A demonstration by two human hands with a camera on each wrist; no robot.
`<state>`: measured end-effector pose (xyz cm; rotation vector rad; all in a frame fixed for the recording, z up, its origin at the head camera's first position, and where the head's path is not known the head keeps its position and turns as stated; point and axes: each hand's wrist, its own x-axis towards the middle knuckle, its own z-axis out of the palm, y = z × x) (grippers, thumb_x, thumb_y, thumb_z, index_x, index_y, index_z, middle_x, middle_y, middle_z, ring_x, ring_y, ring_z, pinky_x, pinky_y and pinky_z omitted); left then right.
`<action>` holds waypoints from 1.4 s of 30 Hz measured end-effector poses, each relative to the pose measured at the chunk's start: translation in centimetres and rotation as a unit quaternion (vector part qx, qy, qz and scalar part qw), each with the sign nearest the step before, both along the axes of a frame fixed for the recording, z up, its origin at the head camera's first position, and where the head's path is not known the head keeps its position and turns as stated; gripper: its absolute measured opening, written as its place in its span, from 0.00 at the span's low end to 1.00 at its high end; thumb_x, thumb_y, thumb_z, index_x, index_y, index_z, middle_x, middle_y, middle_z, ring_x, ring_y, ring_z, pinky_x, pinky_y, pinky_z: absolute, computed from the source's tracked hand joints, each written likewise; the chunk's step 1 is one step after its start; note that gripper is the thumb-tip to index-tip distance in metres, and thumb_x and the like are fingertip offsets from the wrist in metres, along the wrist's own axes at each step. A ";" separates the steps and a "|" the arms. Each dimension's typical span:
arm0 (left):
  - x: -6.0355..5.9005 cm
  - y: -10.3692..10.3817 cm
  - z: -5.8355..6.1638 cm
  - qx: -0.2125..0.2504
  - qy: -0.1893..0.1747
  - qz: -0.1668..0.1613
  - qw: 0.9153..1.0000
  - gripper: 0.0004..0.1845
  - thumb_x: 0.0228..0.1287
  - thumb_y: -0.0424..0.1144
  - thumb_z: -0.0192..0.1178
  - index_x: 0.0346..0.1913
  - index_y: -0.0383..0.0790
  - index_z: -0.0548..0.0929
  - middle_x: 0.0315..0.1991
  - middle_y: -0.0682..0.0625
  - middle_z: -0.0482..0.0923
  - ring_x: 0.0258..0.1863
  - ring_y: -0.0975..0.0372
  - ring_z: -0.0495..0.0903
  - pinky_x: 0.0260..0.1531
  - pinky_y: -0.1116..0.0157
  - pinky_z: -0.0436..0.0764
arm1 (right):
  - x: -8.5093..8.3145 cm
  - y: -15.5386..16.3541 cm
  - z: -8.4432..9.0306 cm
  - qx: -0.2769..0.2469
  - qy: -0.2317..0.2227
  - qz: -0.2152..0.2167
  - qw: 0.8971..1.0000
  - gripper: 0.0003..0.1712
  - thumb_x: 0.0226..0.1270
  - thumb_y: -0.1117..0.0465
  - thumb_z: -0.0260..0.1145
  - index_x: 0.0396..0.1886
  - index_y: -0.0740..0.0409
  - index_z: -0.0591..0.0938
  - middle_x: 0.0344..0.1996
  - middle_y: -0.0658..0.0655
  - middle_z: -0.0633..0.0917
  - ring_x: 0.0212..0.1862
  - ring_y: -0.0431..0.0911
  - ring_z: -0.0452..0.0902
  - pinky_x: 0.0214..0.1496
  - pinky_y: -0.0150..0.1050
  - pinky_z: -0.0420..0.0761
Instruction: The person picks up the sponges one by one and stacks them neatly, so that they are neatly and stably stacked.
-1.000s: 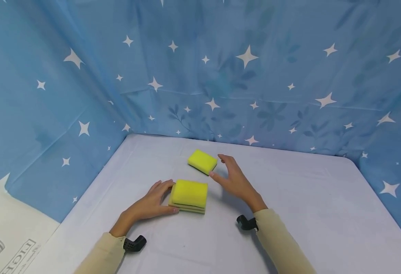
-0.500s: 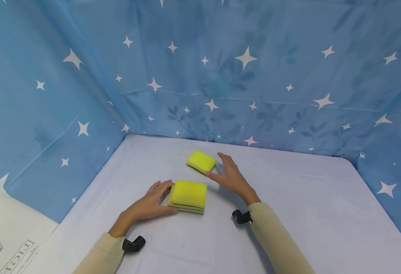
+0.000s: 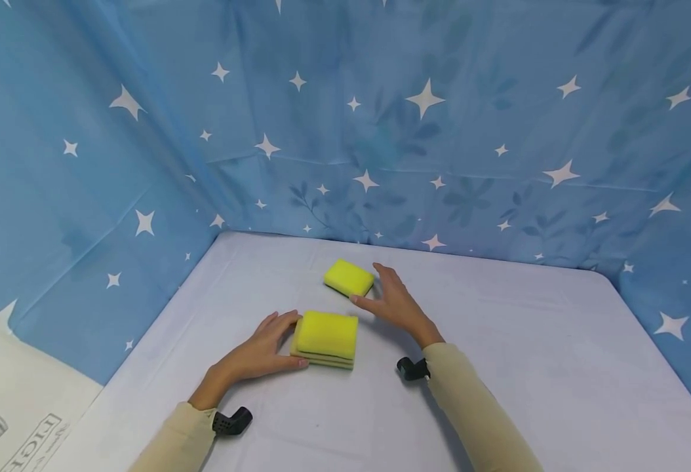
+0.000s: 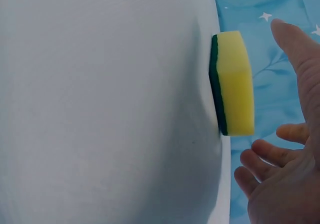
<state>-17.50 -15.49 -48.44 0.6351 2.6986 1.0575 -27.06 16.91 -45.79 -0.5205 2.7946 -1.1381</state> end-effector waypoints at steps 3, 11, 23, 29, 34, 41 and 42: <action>0.1 0.0 0.1 -0.005 -0.004 0.005 1.000 0.48 0.59 0.66 0.75 0.77 0.49 0.71 0.81 0.47 0.63 0.84 0.49 0.50 0.83 0.45 0.44 | -0.2 -0.1 -0.5 0.000 -0.002 0.001 1.000 0.65 0.67 0.33 0.74 0.86 0.66 0.54 0.82 0.70 0.60 0.81 0.66 0.55 0.80 0.68 0.60; 0.4 -0.1 0.1 -0.004 -0.010 0.010 1.000 0.48 0.59 0.66 0.75 0.77 0.48 0.71 0.82 0.46 0.63 0.85 0.48 0.48 0.83 0.44 0.44 | -0.4 -0.6 -1.0 -0.002 -0.015 -0.004 1.000 0.64 0.66 0.34 0.75 0.86 0.65 0.55 0.81 0.69 0.61 0.82 0.64 0.55 0.80 0.66 0.60; 0.4 0.0 0.1 -0.004 -0.009 0.010 1.000 0.48 0.59 0.66 0.75 0.77 0.49 0.71 0.81 0.47 0.63 0.85 0.49 0.49 0.83 0.44 0.44 | -1.3 -1.1 -0.9 0.007 -0.027 -0.002 1.000 0.63 0.67 0.35 0.75 0.85 0.67 0.56 0.81 0.70 0.62 0.81 0.65 0.56 0.81 0.65 0.59; 0.2 0.0 0.0 -0.010 -0.008 0.010 1.000 0.48 0.60 0.66 0.74 0.78 0.49 0.70 0.82 0.47 0.62 0.85 0.49 0.49 0.83 0.45 0.44 | -1.6 -1.5 -0.8 0.011 -0.024 0.003 1.000 0.60 0.67 0.39 0.77 0.83 0.69 0.59 0.79 0.71 0.65 0.79 0.65 0.60 0.81 0.64 0.61; 0.2 0.0 -0.2 -0.011 -0.011 0.011 1.000 0.48 0.60 0.66 0.74 0.78 0.49 0.70 0.82 0.46 0.61 0.85 0.48 0.47 0.83 0.43 0.45 | -1.8 -1.8 -0.9 0.018 -0.018 0.004 1.000 0.55 0.69 0.47 0.77 0.82 0.71 0.61 0.78 0.72 0.67 0.78 0.65 0.62 0.80 0.62 0.63; 0.2 0.0 0.0 -0.004 -0.008 0.009 1.000 0.48 0.60 0.67 0.74 0.77 0.50 0.71 0.82 0.47 0.62 0.85 0.48 0.48 0.82 0.43 0.45 | -2.1 -1.8 -0.9 0.022 -0.018 -0.006 1.000 0.50 0.70 0.54 0.78 0.81 0.71 0.63 0.77 0.71 0.68 0.77 0.65 0.64 0.80 0.62 0.63; 0.2 0.0 0.0 -0.004 -0.006 0.008 1.000 0.48 0.60 0.67 0.74 0.77 0.49 0.71 0.82 0.47 0.62 0.85 0.48 0.48 0.82 0.42 0.45 | -2.1 -1.8 -0.9 0.023 -0.019 -0.006 1.000 0.50 0.70 0.54 0.77 0.81 0.70 0.63 0.77 0.71 0.68 0.77 0.64 0.64 0.80 0.62 0.63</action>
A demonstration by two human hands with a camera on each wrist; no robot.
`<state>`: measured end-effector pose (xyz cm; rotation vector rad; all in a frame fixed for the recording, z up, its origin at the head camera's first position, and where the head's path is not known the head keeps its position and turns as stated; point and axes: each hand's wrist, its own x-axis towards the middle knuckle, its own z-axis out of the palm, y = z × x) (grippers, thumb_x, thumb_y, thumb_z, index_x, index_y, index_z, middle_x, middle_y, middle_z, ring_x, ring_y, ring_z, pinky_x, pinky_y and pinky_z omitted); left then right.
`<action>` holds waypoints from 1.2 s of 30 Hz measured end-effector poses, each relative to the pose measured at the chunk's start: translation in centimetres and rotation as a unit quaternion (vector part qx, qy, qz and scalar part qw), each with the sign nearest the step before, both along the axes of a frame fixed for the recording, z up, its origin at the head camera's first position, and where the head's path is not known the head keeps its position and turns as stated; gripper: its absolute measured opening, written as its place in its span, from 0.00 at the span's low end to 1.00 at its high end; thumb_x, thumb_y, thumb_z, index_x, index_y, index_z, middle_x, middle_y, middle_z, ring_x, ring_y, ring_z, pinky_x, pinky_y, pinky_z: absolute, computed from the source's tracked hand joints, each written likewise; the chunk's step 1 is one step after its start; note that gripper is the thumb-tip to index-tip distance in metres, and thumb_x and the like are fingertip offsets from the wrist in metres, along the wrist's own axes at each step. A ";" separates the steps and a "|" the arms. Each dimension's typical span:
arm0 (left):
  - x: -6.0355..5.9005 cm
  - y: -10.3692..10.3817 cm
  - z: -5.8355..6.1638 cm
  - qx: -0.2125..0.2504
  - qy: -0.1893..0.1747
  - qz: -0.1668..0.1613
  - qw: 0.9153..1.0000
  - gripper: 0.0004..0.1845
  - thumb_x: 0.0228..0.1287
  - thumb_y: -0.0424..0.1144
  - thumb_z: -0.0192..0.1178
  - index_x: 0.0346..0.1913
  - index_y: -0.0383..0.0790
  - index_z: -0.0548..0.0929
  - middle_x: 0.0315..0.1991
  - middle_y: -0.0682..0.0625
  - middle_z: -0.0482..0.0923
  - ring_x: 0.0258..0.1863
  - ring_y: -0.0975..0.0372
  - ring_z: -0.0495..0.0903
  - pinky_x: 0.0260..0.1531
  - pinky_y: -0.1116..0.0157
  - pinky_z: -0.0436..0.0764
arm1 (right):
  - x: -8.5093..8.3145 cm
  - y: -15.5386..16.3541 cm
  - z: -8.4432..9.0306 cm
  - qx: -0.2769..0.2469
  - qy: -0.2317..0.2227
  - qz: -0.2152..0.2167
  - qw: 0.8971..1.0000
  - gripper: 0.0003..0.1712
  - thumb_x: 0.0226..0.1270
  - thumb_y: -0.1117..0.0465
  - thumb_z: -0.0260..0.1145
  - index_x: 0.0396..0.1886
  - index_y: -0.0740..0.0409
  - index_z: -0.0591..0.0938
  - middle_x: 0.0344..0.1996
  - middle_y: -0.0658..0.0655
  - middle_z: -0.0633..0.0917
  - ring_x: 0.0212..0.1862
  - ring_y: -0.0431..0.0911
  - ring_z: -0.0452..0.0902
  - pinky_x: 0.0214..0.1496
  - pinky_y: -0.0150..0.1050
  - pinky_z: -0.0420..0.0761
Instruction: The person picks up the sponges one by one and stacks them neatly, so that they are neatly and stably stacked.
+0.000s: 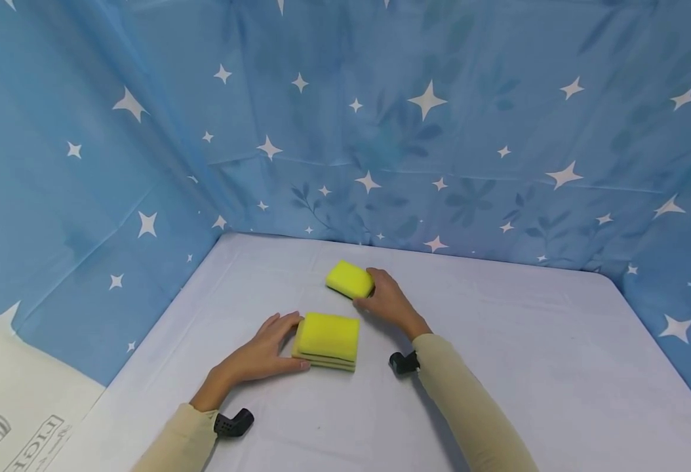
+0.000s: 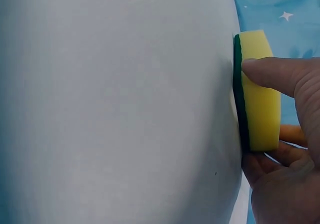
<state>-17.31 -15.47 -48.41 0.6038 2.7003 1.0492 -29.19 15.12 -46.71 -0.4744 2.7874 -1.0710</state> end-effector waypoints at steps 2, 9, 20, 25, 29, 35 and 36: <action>0.0 0.0 0.0 0.001 -0.001 0.002 1.000 0.48 0.59 0.67 0.74 0.77 0.50 0.71 0.82 0.47 0.62 0.85 0.47 0.47 0.82 0.42 0.46 | 0.0 0.1 0.0 -0.001 -0.002 -0.002 1.000 0.50 0.70 0.54 0.78 0.81 0.70 0.63 0.77 0.71 0.68 0.77 0.64 0.64 0.81 0.62 0.63; 0.0 0.1 0.0 0.005 -0.001 -0.002 1.000 0.48 0.59 0.67 0.74 0.77 0.50 0.71 0.81 0.47 0.63 0.85 0.49 0.49 0.83 0.43 0.44 | 0.2 0.5 0.2 -0.008 -0.005 -0.002 1.000 0.50 0.70 0.55 0.77 0.81 0.70 0.63 0.77 0.71 0.68 0.78 0.65 0.63 0.81 0.62 0.62; 0.0 0.0 0.1 0.006 -0.002 -0.001 1.000 0.47 0.59 0.67 0.74 0.77 0.50 0.71 0.82 0.47 0.62 0.85 0.47 0.47 0.82 0.42 0.46 | 0.4 1.1 0.4 -0.006 -0.006 0.000 1.000 0.49 0.70 0.54 0.77 0.81 0.70 0.63 0.78 0.72 0.68 0.78 0.66 0.62 0.81 0.63 0.61; 0.0 0.0 0.1 0.003 -0.002 -0.003 1.000 0.47 0.60 0.67 0.74 0.77 0.50 0.71 0.82 0.47 0.62 0.85 0.48 0.48 0.83 0.43 0.45 | 0.7 1.2 0.6 -0.006 -0.002 0.003 1.000 0.49 0.70 0.54 0.77 0.81 0.70 0.64 0.77 0.72 0.68 0.78 0.66 0.62 0.80 0.64 0.62; 0.0 0.0 0.1 0.002 0.003 -0.007 1.000 0.47 0.60 0.67 0.74 0.77 0.50 0.71 0.81 0.47 0.63 0.85 0.49 0.50 0.83 0.45 0.43 | 0.8 1.5 0.7 -0.007 0.001 0.004 1.000 0.49 0.70 0.54 0.77 0.81 0.69 0.64 0.77 0.72 0.68 0.78 0.66 0.63 0.79 0.64 0.64; -0.1 0.0 0.1 0.004 0.007 -0.011 1.000 0.47 0.60 0.66 0.74 0.77 0.49 0.70 0.81 0.46 0.63 0.84 0.49 0.51 0.83 0.46 0.42 | 1.1 1.8 0.9 -0.017 0.002 0.009 1.000 0.49 0.70 0.53 0.77 0.80 0.68 0.65 0.76 0.71 0.70 0.75 0.65 0.68 0.77 0.63 0.69; -0.1 0.0 0.1 0.004 0.007 -0.011 1.000 0.47 0.60 0.66 0.74 0.77 0.49 0.70 0.81 0.46 0.63 0.84 0.49 0.51 0.83 0.46 0.42 | 1.1 1.8 0.9 -0.019 0.001 0.011 1.000 0.49 0.69 0.53 0.78 0.80 0.68 0.65 0.76 0.71 0.70 0.74 0.64 0.69 0.76 0.63 0.70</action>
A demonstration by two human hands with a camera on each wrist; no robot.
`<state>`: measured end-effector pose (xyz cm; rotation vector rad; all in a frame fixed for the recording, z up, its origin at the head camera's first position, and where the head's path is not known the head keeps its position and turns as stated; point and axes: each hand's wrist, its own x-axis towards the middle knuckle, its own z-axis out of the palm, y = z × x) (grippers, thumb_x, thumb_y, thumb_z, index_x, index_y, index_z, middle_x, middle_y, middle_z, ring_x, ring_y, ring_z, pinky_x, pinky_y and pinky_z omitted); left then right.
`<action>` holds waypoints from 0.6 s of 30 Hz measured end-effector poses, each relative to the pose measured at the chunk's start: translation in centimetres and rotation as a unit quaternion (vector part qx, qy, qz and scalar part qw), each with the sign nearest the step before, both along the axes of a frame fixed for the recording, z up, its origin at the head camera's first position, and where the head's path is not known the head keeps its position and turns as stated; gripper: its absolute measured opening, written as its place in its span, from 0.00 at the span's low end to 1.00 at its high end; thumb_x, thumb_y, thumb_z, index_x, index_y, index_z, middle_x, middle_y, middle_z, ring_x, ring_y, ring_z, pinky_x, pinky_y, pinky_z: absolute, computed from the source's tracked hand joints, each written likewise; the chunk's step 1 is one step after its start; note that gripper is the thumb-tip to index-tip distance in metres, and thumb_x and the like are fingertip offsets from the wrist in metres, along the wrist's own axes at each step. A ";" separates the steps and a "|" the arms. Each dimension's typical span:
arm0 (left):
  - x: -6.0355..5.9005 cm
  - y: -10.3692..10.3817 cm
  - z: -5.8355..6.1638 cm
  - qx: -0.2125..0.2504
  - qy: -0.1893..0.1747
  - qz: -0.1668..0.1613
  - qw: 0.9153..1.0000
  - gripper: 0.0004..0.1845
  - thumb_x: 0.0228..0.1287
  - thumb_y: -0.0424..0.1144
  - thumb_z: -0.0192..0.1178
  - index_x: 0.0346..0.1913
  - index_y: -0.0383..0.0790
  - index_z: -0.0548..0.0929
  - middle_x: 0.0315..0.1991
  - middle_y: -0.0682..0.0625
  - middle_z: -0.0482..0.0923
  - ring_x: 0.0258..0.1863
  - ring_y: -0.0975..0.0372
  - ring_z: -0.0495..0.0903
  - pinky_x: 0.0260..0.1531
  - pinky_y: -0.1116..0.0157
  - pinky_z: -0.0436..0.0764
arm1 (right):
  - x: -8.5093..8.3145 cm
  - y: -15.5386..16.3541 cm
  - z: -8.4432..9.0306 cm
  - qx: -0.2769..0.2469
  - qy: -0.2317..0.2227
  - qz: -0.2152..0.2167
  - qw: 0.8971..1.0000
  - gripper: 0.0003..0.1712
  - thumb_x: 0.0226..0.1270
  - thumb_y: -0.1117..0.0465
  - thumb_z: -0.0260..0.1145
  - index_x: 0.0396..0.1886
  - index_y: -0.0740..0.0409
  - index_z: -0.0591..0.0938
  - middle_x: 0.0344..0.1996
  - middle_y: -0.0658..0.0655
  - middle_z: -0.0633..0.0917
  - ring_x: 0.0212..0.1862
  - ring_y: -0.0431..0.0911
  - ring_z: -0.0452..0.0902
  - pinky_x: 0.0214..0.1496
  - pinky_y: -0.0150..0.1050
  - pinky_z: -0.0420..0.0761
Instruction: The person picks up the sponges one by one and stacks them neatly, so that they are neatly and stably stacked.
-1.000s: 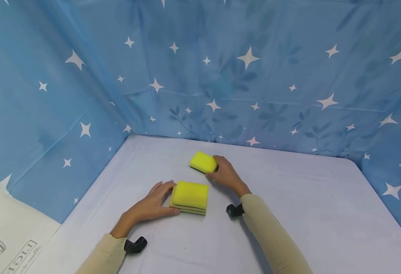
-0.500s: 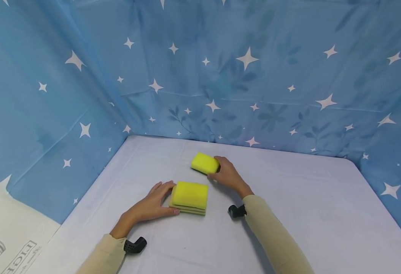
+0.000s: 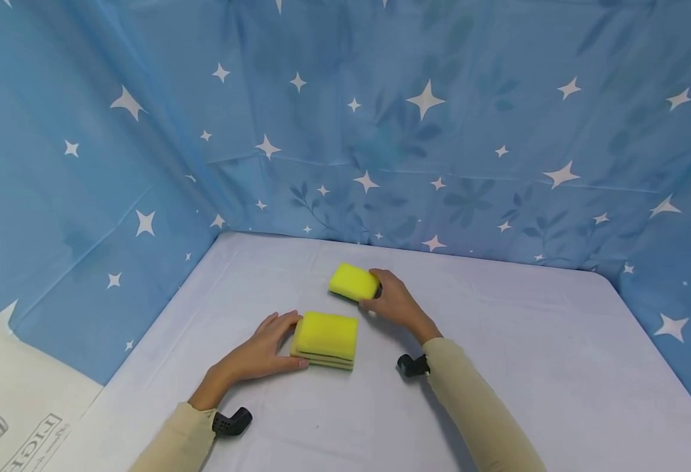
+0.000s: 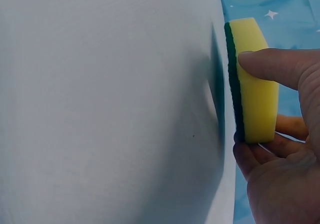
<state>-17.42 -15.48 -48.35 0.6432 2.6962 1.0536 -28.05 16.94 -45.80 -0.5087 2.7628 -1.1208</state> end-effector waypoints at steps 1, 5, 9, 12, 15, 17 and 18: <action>0.0 0.0 0.0 0.000 0.001 -0.001 1.000 0.47 0.61 0.66 0.74 0.77 0.49 0.70 0.81 0.46 0.63 0.84 0.49 0.51 0.83 0.46 0.42 | 0.0 0.0 0.0 -0.001 0.000 0.001 1.000 0.49 0.69 0.53 0.78 0.80 0.68 0.66 0.75 0.71 0.70 0.73 0.64 0.70 0.76 0.63 0.71; -0.1 0.0 0.0 -0.001 0.002 -0.002 1.000 0.47 0.61 0.66 0.74 0.77 0.48 0.70 0.81 0.46 0.64 0.84 0.50 0.52 0.83 0.47 0.41 | 0.2 0.0 0.2 -0.001 0.002 0.008 1.000 0.49 0.69 0.53 0.78 0.80 0.67 0.66 0.75 0.70 0.71 0.70 0.64 0.73 0.73 0.61 0.74; -0.1 0.0 0.0 0.001 0.001 -0.003 1.000 0.47 0.61 0.66 0.74 0.78 0.49 0.70 0.81 0.47 0.64 0.84 0.51 0.52 0.83 0.47 0.41 | 0.5 -0.1 0.5 0.001 0.003 0.012 1.000 0.49 0.68 0.53 0.79 0.80 0.66 0.66 0.75 0.69 0.72 0.69 0.64 0.74 0.72 0.61 0.75; -0.1 -0.1 0.0 0.000 0.001 -0.003 1.000 0.47 0.61 0.66 0.74 0.78 0.49 0.70 0.81 0.47 0.63 0.84 0.50 0.51 0.83 0.47 0.40 | 0.8 -0.2 0.8 0.002 0.004 0.017 1.000 0.48 0.68 0.53 0.79 0.80 0.66 0.67 0.75 0.69 0.72 0.69 0.64 0.74 0.72 0.61 0.76; -0.1 -0.1 0.0 0.001 0.001 -0.005 1.000 0.47 0.61 0.66 0.74 0.78 0.49 0.70 0.81 0.46 0.64 0.84 0.50 0.52 0.83 0.47 0.40 | 1.1 -0.2 1.1 0.003 0.004 0.020 1.000 0.48 0.68 0.52 0.78 0.80 0.66 0.67 0.75 0.69 0.72 0.69 0.65 0.74 0.71 0.62 0.76; -0.1 -0.1 0.0 0.000 0.001 -0.006 1.000 0.47 0.62 0.66 0.74 0.78 0.48 0.70 0.81 0.46 0.63 0.84 0.50 0.52 0.83 0.47 0.40 | 1.2 -0.1 1.3 0.003 0.006 0.020 1.000 0.48 0.68 0.52 0.78 0.80 0.66 0.67 0.75 0.69 0.72 0.69 0.64 0.74 0.71 0.61 0.77; -0.1 -0.1 0.0 -0.001 0.001 -0.006 1.000 0.47 0.62 0.66 0.74 0.78 0.49 0.70 0.81 0.45 0.63 0.84 0.50 0.51 0.83 0.47 0.40 | 1.3 -0.1 1.4 0.002 0.008 0.021 1.000 0.48 0.68 0.52 0.78 0.80 0.66 0.68 0.75 0.68 0.72 0.69 0.64 0.74 0.71 0.61 0.77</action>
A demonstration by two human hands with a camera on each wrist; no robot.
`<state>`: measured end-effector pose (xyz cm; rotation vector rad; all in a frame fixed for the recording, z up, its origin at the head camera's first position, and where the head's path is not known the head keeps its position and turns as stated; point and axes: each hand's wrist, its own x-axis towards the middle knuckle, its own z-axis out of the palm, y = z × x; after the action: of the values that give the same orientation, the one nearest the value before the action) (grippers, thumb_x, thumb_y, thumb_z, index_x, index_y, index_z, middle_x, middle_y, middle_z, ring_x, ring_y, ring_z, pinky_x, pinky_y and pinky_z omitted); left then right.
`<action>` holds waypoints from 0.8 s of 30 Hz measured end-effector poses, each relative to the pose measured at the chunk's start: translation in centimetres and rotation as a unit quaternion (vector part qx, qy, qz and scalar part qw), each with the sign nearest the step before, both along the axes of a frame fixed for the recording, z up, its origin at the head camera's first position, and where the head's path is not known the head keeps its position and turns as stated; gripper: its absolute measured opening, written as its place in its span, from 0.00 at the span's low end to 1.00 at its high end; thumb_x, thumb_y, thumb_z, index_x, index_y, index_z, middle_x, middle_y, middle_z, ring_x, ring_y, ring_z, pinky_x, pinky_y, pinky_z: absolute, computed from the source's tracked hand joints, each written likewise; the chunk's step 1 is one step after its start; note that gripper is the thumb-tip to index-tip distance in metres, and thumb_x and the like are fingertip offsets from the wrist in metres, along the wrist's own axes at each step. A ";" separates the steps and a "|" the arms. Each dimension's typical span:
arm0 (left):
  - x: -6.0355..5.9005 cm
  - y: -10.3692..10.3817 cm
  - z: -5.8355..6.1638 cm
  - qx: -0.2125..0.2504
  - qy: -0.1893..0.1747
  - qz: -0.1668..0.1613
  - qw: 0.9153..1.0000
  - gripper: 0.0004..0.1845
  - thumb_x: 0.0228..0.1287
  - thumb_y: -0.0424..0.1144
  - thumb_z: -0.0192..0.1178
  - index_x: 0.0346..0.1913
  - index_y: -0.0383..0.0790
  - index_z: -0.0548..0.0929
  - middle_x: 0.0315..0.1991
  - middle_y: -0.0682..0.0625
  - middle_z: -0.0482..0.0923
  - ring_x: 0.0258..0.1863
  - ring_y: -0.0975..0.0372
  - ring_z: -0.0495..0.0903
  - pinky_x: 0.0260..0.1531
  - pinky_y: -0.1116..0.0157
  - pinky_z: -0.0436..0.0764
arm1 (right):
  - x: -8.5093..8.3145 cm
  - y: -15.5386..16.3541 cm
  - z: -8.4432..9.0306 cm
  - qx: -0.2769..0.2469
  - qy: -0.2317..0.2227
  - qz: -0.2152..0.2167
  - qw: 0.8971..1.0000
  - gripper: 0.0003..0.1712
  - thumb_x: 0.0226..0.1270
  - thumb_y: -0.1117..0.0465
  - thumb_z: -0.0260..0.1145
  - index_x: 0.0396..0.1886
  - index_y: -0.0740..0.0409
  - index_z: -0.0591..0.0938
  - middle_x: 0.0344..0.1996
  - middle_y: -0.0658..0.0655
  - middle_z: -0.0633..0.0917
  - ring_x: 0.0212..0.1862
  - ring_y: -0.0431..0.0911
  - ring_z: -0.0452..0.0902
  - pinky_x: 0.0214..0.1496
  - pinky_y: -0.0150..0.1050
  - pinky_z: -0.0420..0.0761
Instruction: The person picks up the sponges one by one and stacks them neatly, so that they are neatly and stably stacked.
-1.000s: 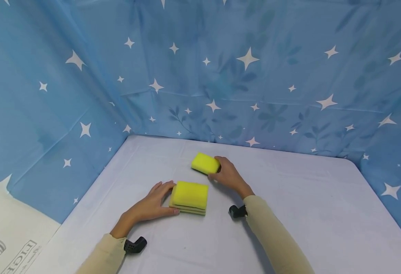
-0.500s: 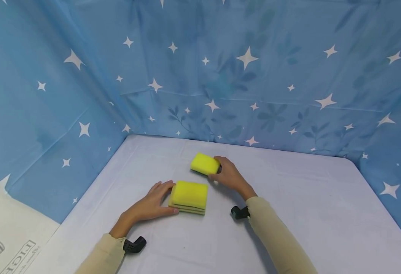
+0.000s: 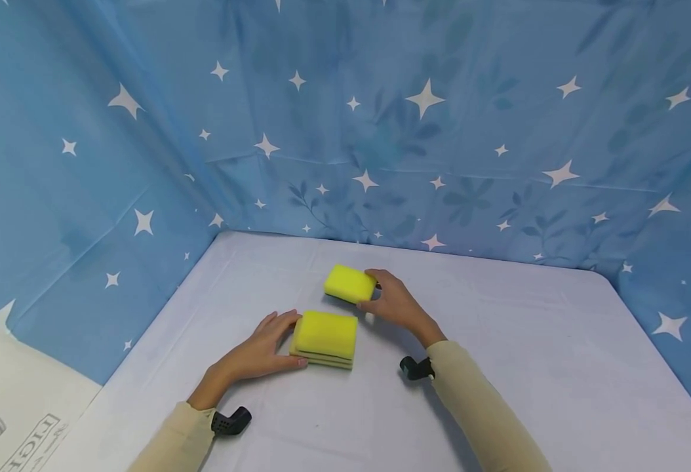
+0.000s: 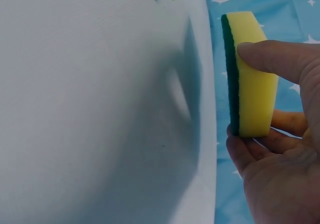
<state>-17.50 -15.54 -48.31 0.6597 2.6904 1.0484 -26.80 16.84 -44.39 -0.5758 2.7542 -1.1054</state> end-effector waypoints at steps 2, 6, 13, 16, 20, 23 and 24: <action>0.0 0.0 0.0 -0.001 0.001 0.000 1.000 0.47 0.62 0.66 0.74 0.78 0.48 0.69 0.81 0.45 0.63 0.84 0.50 0.52 0.83 0.47 0.40 | 0.1 0.0 0.2 -0.004 0.004 0.003 1.000 0.47 0.68 0.52 0.78 0.80 0.65 0.68 0.74 0.68 0.73 0.69 0.64 0.75 0.71 0.61 0.77; -0.1 0.0 -0.1 -0.001 0.003 0.000 1.000 0.47 0.62 0.66 0.73 0.78 0.48 0.69 0.81 0.45 0.63 0.84 0.50 0.52 0.83 0.47 0.40 | 0.2 0.2 0.5 -0.016 0.018 0.015 1.000 0.47 0.69 0.52 0.77 0.80 0.65 0.68 0.74 0.67 0.73 0.69 0.63 0.75 0.71 0.61 0.77; -0.1 -0.1 -0.1 -0.004 0.000 0.002 1.000 0.48 0.62 0.67 0.73 0.78 0.49 0.69 0.82 0.46 0.62 0.84 0.50 0.51 0.83 0.47 0.40 | 0.5 0.2 1.1 -0.034 0.026 0.029 0.999 0.47 0.69 0.51 0.78 0.79 0.66 0.68 0.73 0.67 0.74 0.68 0.63 0.75 0.71 0.61 0.77; -0.1 0.0 -0.1 -0.007 -0.001 0.004 1.000 0.48 0.61 0.66 0.73 0.78 0.49 0.70 0.82 0.45 0.62 0.84 0.49 0.51 0.83 0.46 0.41 | 0.6 0.1 1.4 -0.036 0.027 0.032 0.998 0.47 0.69 0.52 0.78 0.79 0.65 0.68 0.73 0.67 0.74 0.69 0.63 0.75 0.71 0.61 0.77; 0.0 0.0 -0.1 -0.005 0.000 0.003 1.000 0.47 0.61 0.66 0.73 0.78 0.49 0.70 0.81 0.45 0.63 0.84 0.49 0.51 0.83 0.47 0.41 | 0.9 0.1 1.7 -0.036 0.027 0.031 0.999 0.47 0.69 0.51 0.77 0.80 0.65 0.68 0.73 0.67 0.73 0.69 0.63 0.75 0.72 0.61 0.77; 0.0 0.0 -0.1 0.000 0.002 0.001 1.000 0.47 0.61 0.66 0.74 0.78 0.48 0.70 0.81 0.45 0.63 0.84 0.49 0.52 0.83 0.47 0.41 | 1.1 0.2 1.9 -0.041 0.026 0.029 0.998 0.47 0.69 0.51 0.77 0.80 0.65 0.68 0.73 0.66 0.73 0.68 0.63 0.75 0.72 0.61 0.77; 0.0 0.0 -0.1 0.000 0.002 0.002 1.000 0.47 0.61 0.66 0.74 0.78 0.48 0.70 0.81 0.45 0.63 0.84 0.49 0.52 0.83 0.46 0.41 | 1.2 0.2 1.9 -0.043 0.025 0.030 0.998 0.47 0.69 0.51 0.77 0.80 0.65 0.68 0.73 0.66 0.73 0.68 0.62 0.75 0.72 0.61 0.77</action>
<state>-17.46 -15.56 -48.40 0.6590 2.6957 1.0502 -25.64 17.02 -42.47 -0.7008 2.7221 -1.2172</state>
